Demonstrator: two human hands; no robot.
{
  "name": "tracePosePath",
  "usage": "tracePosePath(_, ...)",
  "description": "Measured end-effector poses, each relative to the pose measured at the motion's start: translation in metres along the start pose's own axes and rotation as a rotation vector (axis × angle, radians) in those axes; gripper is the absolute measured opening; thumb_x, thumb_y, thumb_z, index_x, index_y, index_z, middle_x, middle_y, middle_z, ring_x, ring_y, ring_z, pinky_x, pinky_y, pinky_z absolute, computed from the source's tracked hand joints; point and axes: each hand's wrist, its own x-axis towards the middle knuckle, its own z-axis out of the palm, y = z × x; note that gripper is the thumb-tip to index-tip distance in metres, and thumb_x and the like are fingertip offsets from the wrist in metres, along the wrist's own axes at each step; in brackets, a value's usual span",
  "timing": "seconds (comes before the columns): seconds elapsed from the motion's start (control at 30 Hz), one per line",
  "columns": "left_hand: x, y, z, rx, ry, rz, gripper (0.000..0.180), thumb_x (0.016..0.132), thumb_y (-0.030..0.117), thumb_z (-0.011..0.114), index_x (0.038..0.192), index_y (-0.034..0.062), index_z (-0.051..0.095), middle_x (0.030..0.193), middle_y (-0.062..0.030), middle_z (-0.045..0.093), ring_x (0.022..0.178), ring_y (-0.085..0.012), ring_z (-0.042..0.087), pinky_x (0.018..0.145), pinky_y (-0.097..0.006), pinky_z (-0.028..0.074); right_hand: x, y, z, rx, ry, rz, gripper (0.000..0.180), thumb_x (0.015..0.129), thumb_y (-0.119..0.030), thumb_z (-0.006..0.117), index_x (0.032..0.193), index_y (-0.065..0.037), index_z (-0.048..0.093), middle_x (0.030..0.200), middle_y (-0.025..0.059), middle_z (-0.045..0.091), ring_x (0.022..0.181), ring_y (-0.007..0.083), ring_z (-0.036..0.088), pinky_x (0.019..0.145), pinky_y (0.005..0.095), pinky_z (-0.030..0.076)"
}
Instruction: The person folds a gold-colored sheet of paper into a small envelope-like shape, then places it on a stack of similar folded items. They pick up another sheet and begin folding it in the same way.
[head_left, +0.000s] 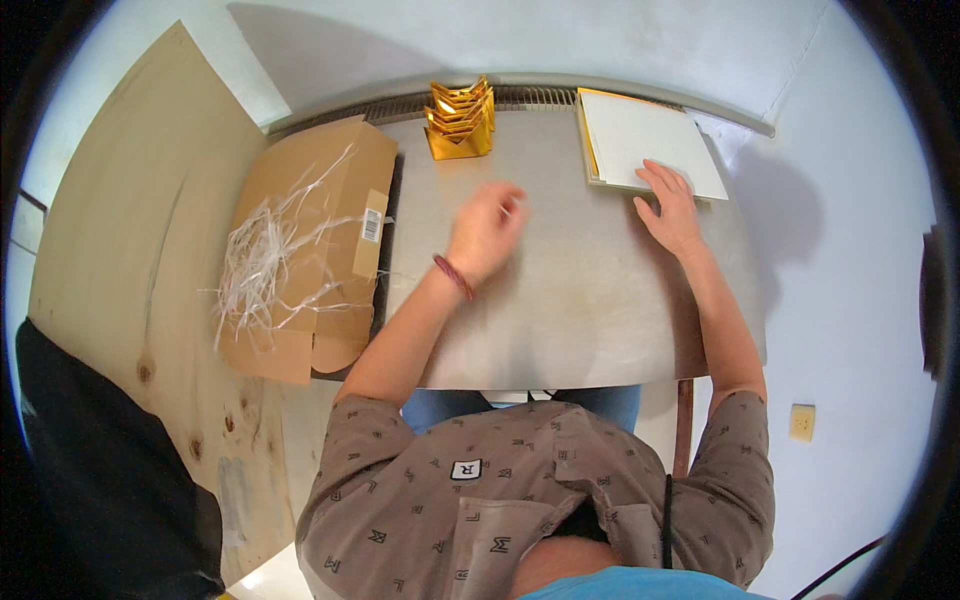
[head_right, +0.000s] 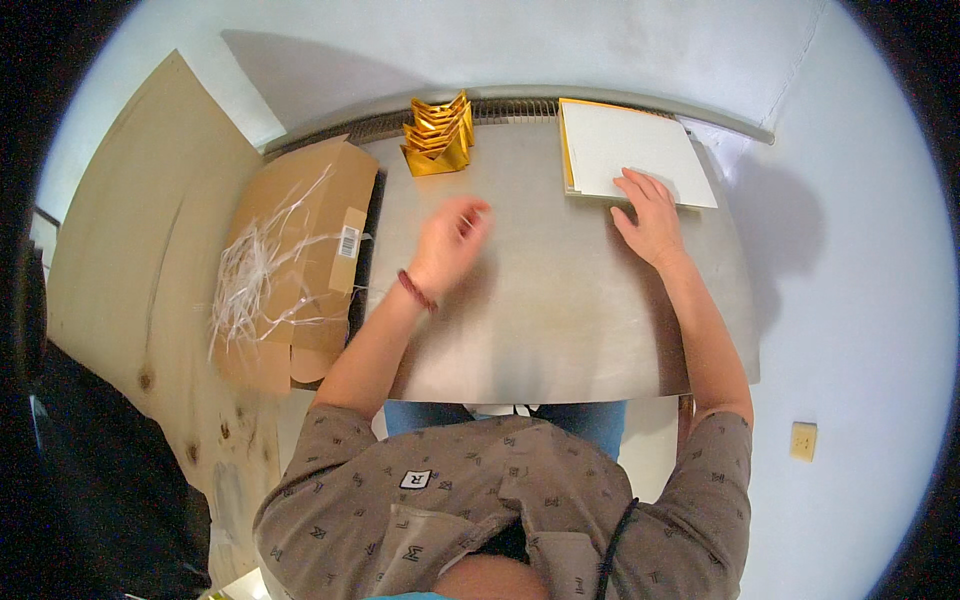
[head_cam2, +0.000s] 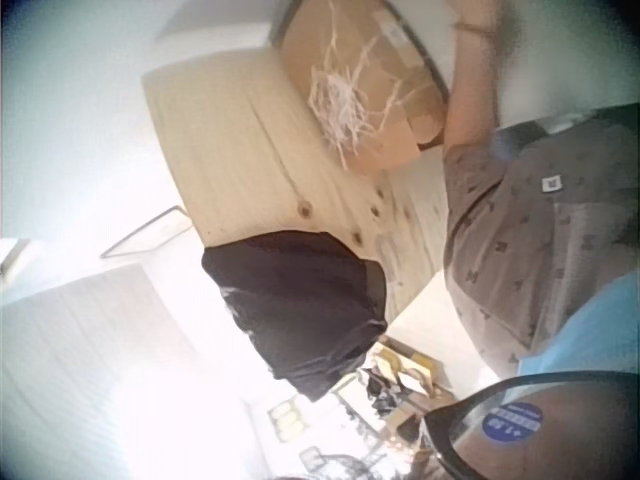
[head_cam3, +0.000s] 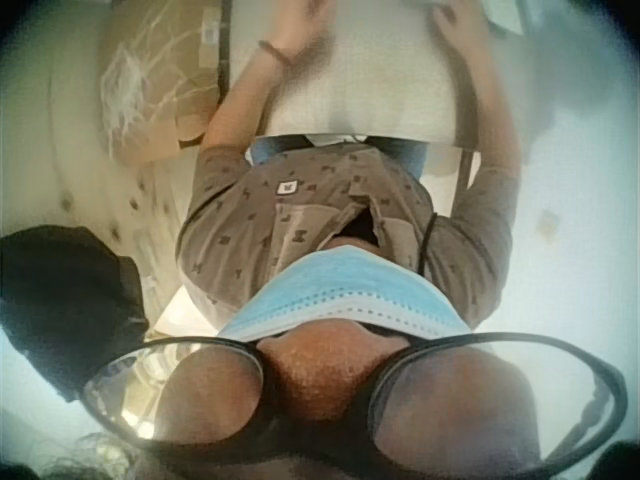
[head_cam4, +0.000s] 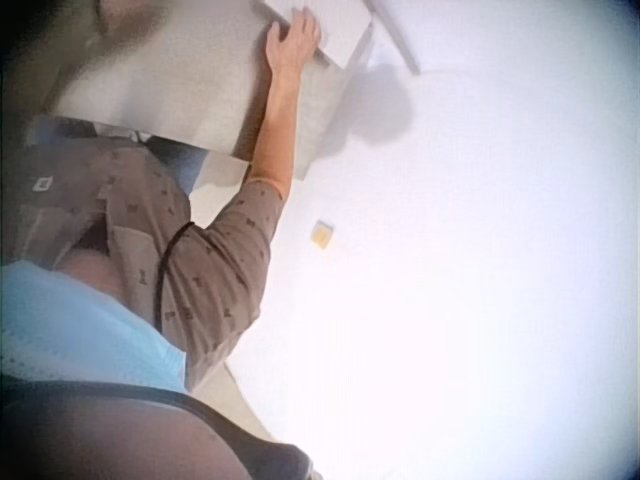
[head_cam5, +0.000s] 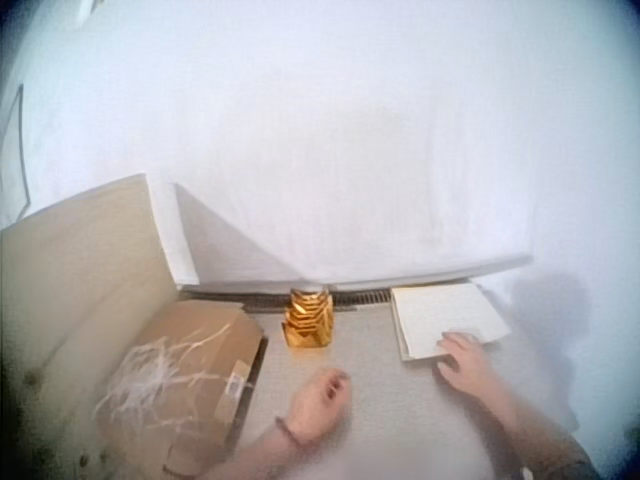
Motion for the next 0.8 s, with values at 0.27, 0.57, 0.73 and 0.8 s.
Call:
tracePosePath(0.27,-0.067,0.054,0.025,-0.407,-0.419,-0.212,0.013,0.103,0.015,0.066,0.109,0.0035,0.07,0.087,-0.0006,0.066,0.075,-0.0078,0.062,0.065,-0.025,0.052,0.001,0.03,0.008,0.102,0.013,0.003,0.026,0.095,-0.017,0.069,0.119,-0.008,0.073,0.127,0.0098,0.071,0.119,0.0307,0.062,0.104,0.041,0.049)
tracePosePath(0.57,-0.069,0.034,0.034,-0.629,-0.439,-0.381,0.016,0.106,0.019,0.064,0.111,0.0045,0.069,0.082,0.005,0.062,0.069,-0.0029,0.057,0.059,-0.02,0.046,0.004,0.032,0.018,0.072,0.136,0.069,0.016,0.098,-0.015,0.065,0.107,-0.007,0.075,0.108,0.0104,0.075,0.104,0.0316,0.067,0.092,0.0427,0.053)
tracePosePath(0.73,-0.069,0.035,0.038,-0.519,-0.445,-0.349,0.016,0.106,0.019,0.064,0.109,0.004,0.069,0.082,0.0046,0.063,0.071,-0.0029,0.058,0.06,-0.02,0.047,0.005,0.035,0.027,0.061,0.165,0.16,0.011,0.095,-0.015,0.068,0.099,-0.007,0.074,0.1,0.0106,0.075,0.098,0.0313,0.069,0.085,0.042,0.056)
tracePosePath(0.8,-0.068,0.035,0.036,-0.508,-0.456,-0.358,0.016,0.106,0.018,0.063,0.109,0.0038,0.069,0.082,0.0042,0.063,0.071,-0.0033,0.059,0.06,-0.02,0.048,0.004,0.034,0.027,0.052,0.174,0.156,0.01,0.094,-0.015,0.069,0.098,-0.007,0.074,0.099,0.0104,0.075,0.096,0.0308,0.069,0.082,0.0413,0.056)
